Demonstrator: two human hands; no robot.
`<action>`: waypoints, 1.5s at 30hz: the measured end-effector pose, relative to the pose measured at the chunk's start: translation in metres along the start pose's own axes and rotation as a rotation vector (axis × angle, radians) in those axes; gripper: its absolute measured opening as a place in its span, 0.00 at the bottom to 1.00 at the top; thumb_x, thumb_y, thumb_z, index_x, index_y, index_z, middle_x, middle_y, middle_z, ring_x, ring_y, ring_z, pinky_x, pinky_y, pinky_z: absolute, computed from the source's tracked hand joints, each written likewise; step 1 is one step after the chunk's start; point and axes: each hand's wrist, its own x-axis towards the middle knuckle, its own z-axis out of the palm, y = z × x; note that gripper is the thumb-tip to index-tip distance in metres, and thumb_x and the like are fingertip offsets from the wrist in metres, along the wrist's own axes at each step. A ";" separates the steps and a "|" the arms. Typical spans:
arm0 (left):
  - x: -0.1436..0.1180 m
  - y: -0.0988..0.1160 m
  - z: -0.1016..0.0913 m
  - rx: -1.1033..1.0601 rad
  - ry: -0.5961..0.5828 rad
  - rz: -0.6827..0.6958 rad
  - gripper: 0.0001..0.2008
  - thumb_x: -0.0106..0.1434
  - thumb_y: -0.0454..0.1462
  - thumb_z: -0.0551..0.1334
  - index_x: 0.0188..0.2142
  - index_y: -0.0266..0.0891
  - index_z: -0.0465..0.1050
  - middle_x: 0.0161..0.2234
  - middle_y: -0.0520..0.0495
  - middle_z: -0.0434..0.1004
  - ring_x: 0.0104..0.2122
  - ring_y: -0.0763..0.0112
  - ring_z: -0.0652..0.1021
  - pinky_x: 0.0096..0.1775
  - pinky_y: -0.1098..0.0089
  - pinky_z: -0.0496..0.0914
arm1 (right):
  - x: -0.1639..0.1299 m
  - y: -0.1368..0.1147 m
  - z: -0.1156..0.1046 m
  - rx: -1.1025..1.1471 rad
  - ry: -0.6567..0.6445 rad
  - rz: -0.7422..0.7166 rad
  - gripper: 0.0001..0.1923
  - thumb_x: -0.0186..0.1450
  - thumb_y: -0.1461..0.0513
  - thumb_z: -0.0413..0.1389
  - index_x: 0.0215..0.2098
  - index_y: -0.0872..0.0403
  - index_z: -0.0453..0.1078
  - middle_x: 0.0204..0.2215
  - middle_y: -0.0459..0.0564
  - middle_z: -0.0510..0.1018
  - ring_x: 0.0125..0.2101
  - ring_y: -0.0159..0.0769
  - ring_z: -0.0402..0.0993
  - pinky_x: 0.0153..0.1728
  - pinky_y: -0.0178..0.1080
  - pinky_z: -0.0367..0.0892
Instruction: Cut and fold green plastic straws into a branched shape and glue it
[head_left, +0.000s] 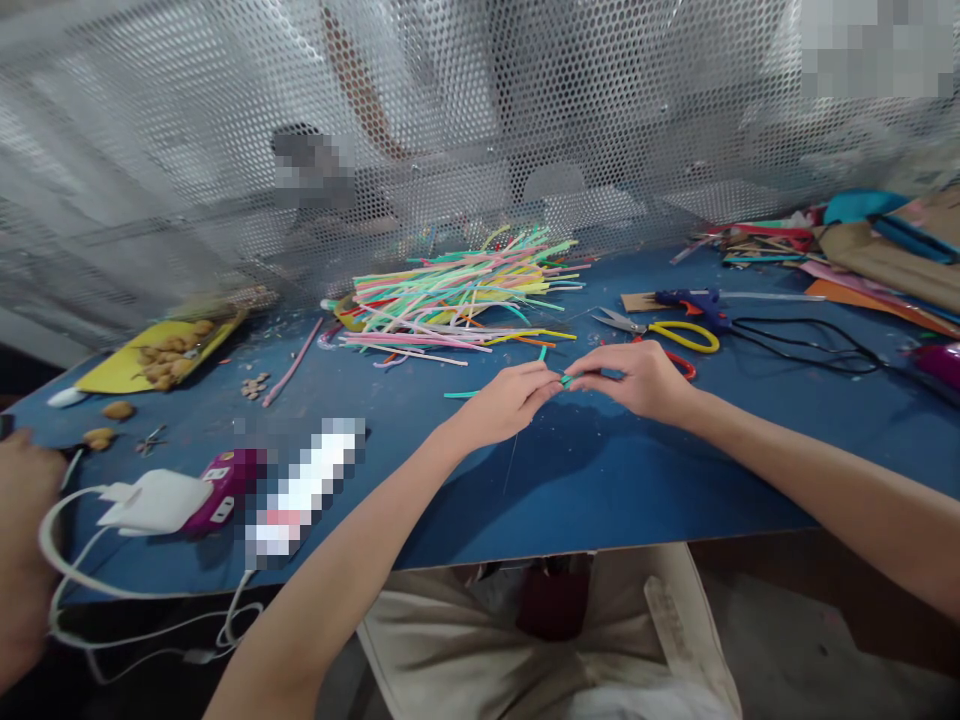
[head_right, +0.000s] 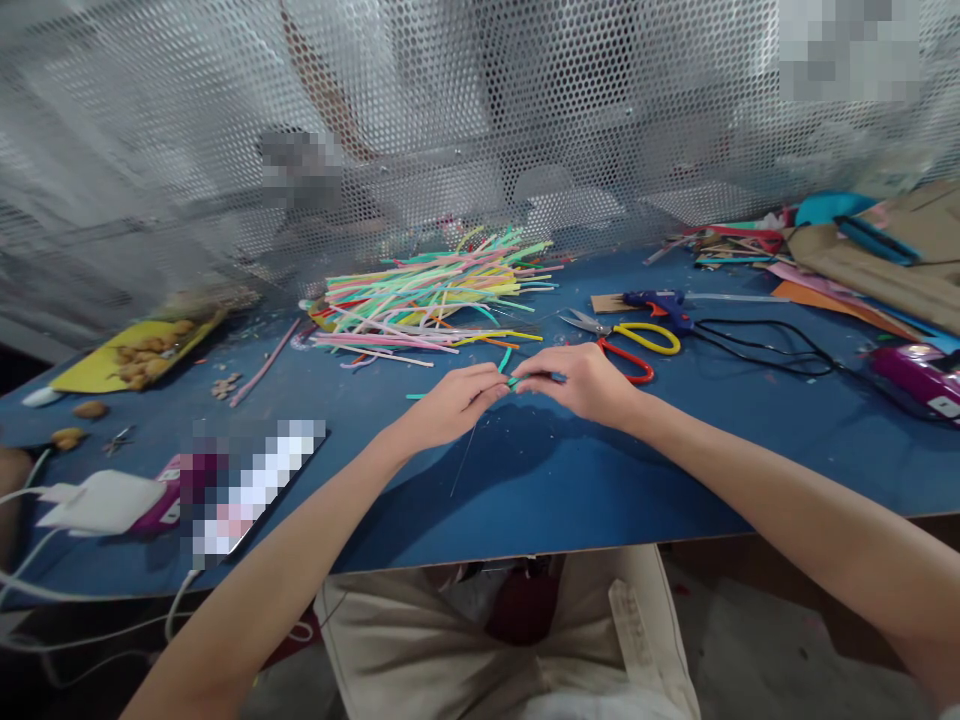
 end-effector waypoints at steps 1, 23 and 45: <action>0.000 0.001 0.000 -0.003 -0.001 -0.001 0.20 0.78 0.42 0.47 0.45 0.36 0.76 0.38 0.44 0.74 0.39 0.67 0.75 0.44 0.68 0.67 | -0.001 0.000 0.000 0.011 0.005 0.008 0.08 0.69 0.58 0.61 0.41 0.51 0.82 0.35 0.47 0.86 0.33 0.36 0.83 0.40 0.37 0.76; 0.001 0.014 -0.002 -0.223 0.020 -0.264 0.20 0.77 0.43 0.48 0.43 0.38 0.77 0.22 0.55 0.71 0.24 0.75 0.72 0.35 0.73 0.65 | 0.001 0.004 -0.002 -0.030 0.053 0.084 0.07 0.69 0.60 0.61 0.42 0.50 0.82 0.33 0.45 0.86 0.32 0.37 0.84 0.38 0.37 0.76; -0.002 0.010 -0.005 -0.187 -0.023 -0.229 0.11 0.75 0.43 0.53 0.42 0.40 0.70 0.34 0.51 0.82 0.27 0.75 0.74 0.35 0.72 0.65 | 0.003 0.000 0.004 0.119 0.013 0.187 0.09 0.68 0.56 0.60 0.39 0.53 0.80 0.32 0.48 0.84 0.29 0.35 0.79 0.36 0.38 0.74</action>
